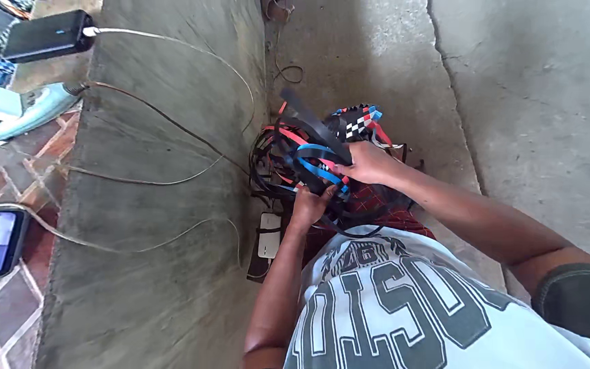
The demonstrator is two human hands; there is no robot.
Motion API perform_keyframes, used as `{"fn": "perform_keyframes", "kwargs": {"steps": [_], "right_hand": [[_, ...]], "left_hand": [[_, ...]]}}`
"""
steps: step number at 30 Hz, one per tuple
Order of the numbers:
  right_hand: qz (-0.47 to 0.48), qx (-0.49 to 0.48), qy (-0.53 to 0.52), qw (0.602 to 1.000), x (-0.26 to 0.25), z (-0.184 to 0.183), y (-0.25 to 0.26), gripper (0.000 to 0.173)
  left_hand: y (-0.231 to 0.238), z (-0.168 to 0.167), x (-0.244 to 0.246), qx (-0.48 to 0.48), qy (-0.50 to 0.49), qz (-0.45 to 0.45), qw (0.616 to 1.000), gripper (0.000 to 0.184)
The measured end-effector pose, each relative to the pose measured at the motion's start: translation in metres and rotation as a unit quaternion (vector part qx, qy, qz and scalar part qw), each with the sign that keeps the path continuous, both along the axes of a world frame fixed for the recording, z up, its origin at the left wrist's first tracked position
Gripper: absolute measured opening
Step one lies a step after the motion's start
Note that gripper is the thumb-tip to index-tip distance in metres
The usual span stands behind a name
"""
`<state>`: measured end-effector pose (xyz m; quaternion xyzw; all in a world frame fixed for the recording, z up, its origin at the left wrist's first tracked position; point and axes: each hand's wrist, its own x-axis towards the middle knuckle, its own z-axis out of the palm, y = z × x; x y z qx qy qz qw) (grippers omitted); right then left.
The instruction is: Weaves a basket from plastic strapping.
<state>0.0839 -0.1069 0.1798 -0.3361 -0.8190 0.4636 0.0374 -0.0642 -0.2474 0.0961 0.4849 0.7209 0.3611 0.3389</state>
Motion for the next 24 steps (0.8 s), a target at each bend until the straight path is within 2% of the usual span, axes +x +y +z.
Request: {"fn": "perform_keyframes", "kwargs": {"steps": [1,5,10,13,14,16,17,19,20,21,22,24], "right_hand": [[0.004,0.004,-0.03,1.0,-0.001,-0.015,0.0,0.036],[-0.064,0.026,0.156,0.985,0.014,-0.05,-0.024,0.028],[-0.103,-0.042,0.176,0.978,0.01,-0.089,-0.026,0.024],[-0.111,-0.097,0.189,0.971,0.002,-0.094,-0.021,0.02],[-0.114,-0.103,0.2,0.968,0.001,-0.096,-0.019,0.018],[-0.116,-0.119,0.218,0.962,-0.002,-0.097,-0.014,0.016],[-0.116,-0.125,0.218,0.961,-0.003,-0.097,-0.011,0.016],[-0.111,-0.137,0.215,0.96,-0.002,-0.097,-0.009,0.015],[-0.108,-0.136,0.218,0.96,-0.002,-0.096,-0.01,0.013],[-0.108,-0.138,0.221,0.959,-0.001,-0.095,-0.013,0.011],[-0.115,-0.145,0.224,0.957,-0.001,-0.093,-0.016,0.01],[-0.127,-0.164,0.221,0.953,0.003,-0.089,-0.022,0.009]], "left_hand": [[-0.001,0.001,-0.002,0.014,0.004,0.011,1.0,0.017],[-0.003,0.02,-0.01,0.004,-0.005,0.077,0.997,0.008],[-0.007,0.025,-0.019,-0.002,-0.049,0.124,0.991,0.013],[-0.028,0.028,-0.027,0.088,-0.053,0.134,0.986,0.045],[-0.038,0.034,-0.026,0.13,-0.023,0.146,0.981,0.046],[-0.053,0.051,-0.014,0.22,0.045,0.165,0.96,0.021],[-0.055,0.059,-0.005,0.236,0.066,0.154,0.957,0.021],[-0.047,0.07,0.011,0.166,0.119,0.095,0.974,0.021],[-0.035,0.072,0.016,0.097,0.148,0.066,0.982,0.019],[-0.02,0.072,0.019,0.026,0.167,0.048,0.984,0.026],[-0.004,0.069,0.019,-0.034,0.188,0.039,0.981,0.031],[0.027,0.065,0.019,-0.116,0.229,0.028,0.966,0.026]]}}
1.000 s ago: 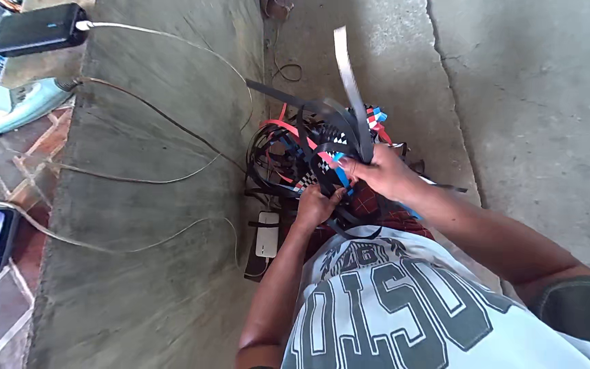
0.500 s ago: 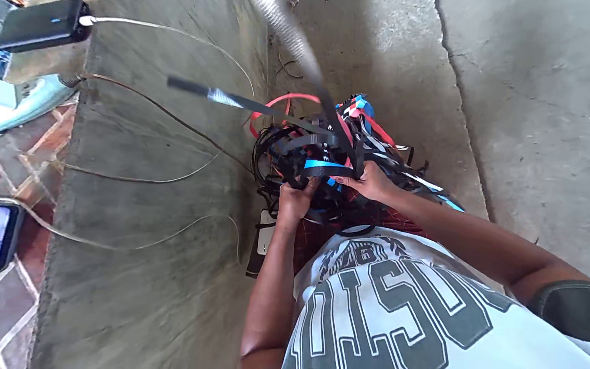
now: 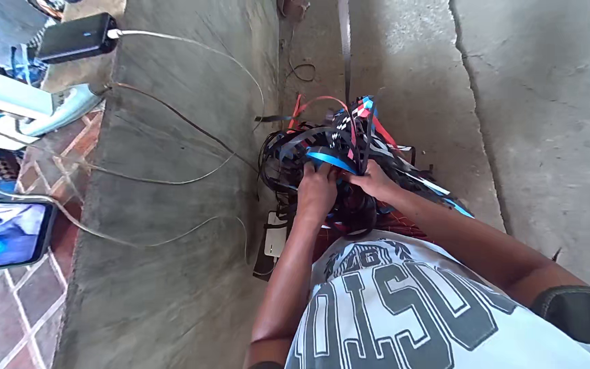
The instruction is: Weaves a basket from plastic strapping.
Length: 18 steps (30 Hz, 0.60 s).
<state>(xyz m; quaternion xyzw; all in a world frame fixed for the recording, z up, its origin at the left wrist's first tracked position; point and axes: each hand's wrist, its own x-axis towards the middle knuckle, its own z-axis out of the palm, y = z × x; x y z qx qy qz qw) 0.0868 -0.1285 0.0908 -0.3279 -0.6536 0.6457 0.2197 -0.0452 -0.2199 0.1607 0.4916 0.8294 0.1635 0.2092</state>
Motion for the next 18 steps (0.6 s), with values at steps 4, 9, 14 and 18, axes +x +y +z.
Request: {"fn": "perform_keyframes", "kwargs": {"steps": [4,9,14,18], "right_hand": [[-0.014,-0.026,-0.05,0.998,0.015,0.017,0.001,0.016],[-0.085,0.113,0.061,0.988,0.038,0.043,-0.001,0.017],[0.022,-0.095,-0.104,0.99,0.022,0.047,0.004,0.02],[0.013,-0.031,0.084,0.996,0.014,0.086,0.011,0.007]], "left_hand": [[0.024,-0.01,-0.001,-0.044,0.028,-0.024,0.998,0.024],[0.013,-0.016,-0.018,0.004,-0.009,-0.002,1.0,0.024],[0.003,-0.038,-0.006,0.103,-0.036,-0.056,0.992,0.015],[-0.006,-0.045,0.006,0.091,-0.037,-0.082,0.992,0.019]]}}
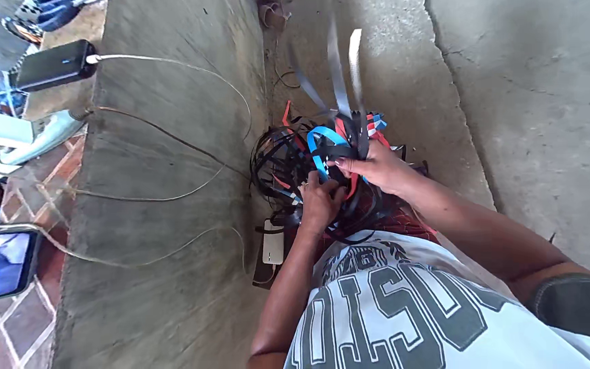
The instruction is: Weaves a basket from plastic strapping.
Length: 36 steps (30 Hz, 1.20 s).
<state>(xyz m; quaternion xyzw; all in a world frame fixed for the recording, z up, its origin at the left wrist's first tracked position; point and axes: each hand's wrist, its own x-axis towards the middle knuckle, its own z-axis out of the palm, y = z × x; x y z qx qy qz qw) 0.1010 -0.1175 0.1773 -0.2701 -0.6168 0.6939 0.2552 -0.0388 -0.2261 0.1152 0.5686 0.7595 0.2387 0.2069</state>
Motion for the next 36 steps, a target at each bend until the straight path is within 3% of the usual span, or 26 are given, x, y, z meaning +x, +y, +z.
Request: {"fn": "perform_keyframes", "kwargs": {"steps": [2,5,7,15,19,22,25,27,31,36], "right_hand": [[0.025,0.077,0.003,0.997,0.004,0.015,0.009,0.016],[0.091,0.182,-0.266,0.942,-0.002,0.006,0.029,0.024],[0.125,0.199,-0.348,0.907,-0.019,-0.014,0.036,0.033],[0.052,0.189,-0.1,0.976,-0.047,-0.048,0.023,0.031],[0.057,0.143,-0.146,0.977,-0.029,-0.075,0.022,0.029],[0.037,0.118,-0.1,0.987,-0.017,-0.068,0.016,0.026],[-0.033,0.175,-0.002,0.984,-0.008,-0.049,0.004,0.024],[-0.08,0.188,-0.034,0.978,-0.002,-0.052,-0.001,0.026],[-0.062,0.129,-0.267,0.953,0.005,-0.057,-0.009,0.04],[-0.106,0.2,-0.258,0.939,0.034,-0.039,-0.025,0.055]], "left_hand": [[-0.001,0.002,-0.001,-0.004,-0.003,0.025,1.0,0.021],[0.003,0.008,-0.009,-0.028,-0.016,0.072,0.997,0.022],[0.005,0.01,-0.012,-0.027,-0.017,0.086,0.996,0.025],[0.006,0.003,-0.026,0.016,-0.002,0.109,0.994,0.018],[0.007,0.008,-0.036,-0.021,-0.111,0.136,0.984,0.031],[0.015,0.014,-0.028,-0.073,-0.08,0.127,0.986,0.041],[0.023,0.018,-0.023,-0.082,-0.049,0.121,0.988,0.03],[0.027,0.02,-0.021,-0.081,-0.041,0.128,0.988,0.029],[0.035,0.021,-0.016,-0.102,-0.031,0.103,0.989,0.029],[0.047,0.024,0.01,-0.185,-0.044,0.034,0.981,0.043]]}}
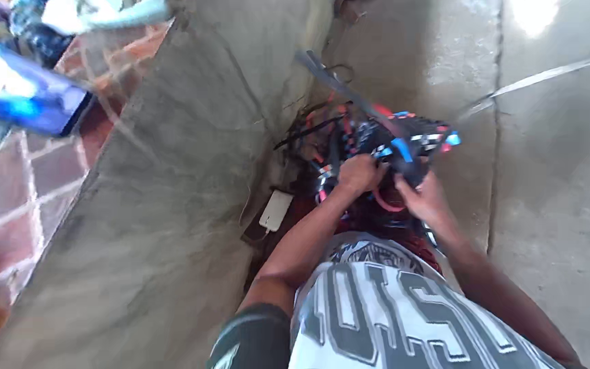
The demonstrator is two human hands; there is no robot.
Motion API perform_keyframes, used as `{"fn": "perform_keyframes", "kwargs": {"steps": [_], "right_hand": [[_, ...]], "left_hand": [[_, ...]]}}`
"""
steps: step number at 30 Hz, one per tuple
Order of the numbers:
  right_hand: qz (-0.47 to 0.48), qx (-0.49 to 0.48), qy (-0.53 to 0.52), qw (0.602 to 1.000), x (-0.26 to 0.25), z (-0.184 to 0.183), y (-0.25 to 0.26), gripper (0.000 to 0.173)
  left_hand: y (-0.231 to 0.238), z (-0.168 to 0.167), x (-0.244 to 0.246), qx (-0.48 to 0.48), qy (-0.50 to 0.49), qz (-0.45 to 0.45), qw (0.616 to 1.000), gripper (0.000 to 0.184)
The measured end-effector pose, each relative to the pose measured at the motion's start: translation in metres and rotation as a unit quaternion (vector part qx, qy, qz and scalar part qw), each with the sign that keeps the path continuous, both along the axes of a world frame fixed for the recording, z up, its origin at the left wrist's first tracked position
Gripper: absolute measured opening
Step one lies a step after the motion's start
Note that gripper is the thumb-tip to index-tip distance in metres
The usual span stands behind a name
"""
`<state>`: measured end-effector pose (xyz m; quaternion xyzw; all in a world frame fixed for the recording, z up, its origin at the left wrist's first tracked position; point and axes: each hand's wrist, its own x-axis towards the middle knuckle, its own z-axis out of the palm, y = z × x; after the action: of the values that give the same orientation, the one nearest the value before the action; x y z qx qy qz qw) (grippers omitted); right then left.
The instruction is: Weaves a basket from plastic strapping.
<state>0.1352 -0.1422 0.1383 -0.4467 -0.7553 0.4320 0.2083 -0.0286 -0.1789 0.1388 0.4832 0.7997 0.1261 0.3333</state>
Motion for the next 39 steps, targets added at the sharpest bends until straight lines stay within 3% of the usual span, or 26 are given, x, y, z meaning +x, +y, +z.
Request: {"fn": "perform_keyframes", "kwargs": {"steps": [5,9,13,16,18,22,25,29,31,33,36,39], "right_hand": [[-0.029,0.059,0.083,0.994,0.021,0.027,0.012,0.064],[-0.039,0.144,0.055,0.987,0.043,0.061,-0.005,0.072],[-0.083,0.218,-0.024,0.972,0.058,0.083,-0.021,0.072],[-0.133,0.309,-0.089,0.938,0.061,0.08,-0.017,0.097],[-0.141,0.349,-0.11,0.92,0.061,0.071,-0.014,0.103],[-0.119,0.342,-0.176,0.915,0.053,0.05,0.004,0.115],[-0.125,0.34,-0.207,0.909,0.058,0.049,0.052,0.119],[-0.174,0.361,-0.218,0.89,0.077,0.074,0.13,0.12],[-0.157,0.348,-0.215,0.899,0.088,0.075,0.145,0.121],[-0.053,0.392,-0.16,0.905,0.079,0.06,0.138,0.106],[0.138,0.519,-0.024,0.843,0.061,0.008,0.109,0.062],[0.274,0.492,0.045,0.825,0.06,-0.036,0.091,0.03]], "left_hand": [[-0.004,0.019,0.038,0.104,-0.045,-0.114,0.987,0.043],[-0.016,0.057,0.055,0.123,-0.13,-0.123,0.976,0.044],[-0.016,0.069,0.062,0.11,-0.172,-0.131,0.97,0.045],[-0.013,0.057,0.065,0.085,-0.172,-0.145,0.971,0.045],[-0.011,0.044,0.065,0.065,-0.167,-0.145,0.973,0.046],[-0.008,0.027,0.056,0.021,-0.16,-0.124,0.979,0.044],[-0.002,0.011,0.051,0.002,-0.14,-0.112,0.984,0.045],[0.016,-0.005,0.046,-0.054,-0.141,-0.102,0.983,0.049],[0.019,-0.014,0.05,-0.055,-0.164,-0.082,0.981,0.046],[0.022,-0.016,0.049,-0.045,-0.182,-0.049,0.981,0.044],[0.036,-0.016,0.048,-0.032,-0.194,-0.039,0.98,0.043],[0.058,-0.02,0.047,-0.001,-0.144,-0.108,0.984,0.032]]}}
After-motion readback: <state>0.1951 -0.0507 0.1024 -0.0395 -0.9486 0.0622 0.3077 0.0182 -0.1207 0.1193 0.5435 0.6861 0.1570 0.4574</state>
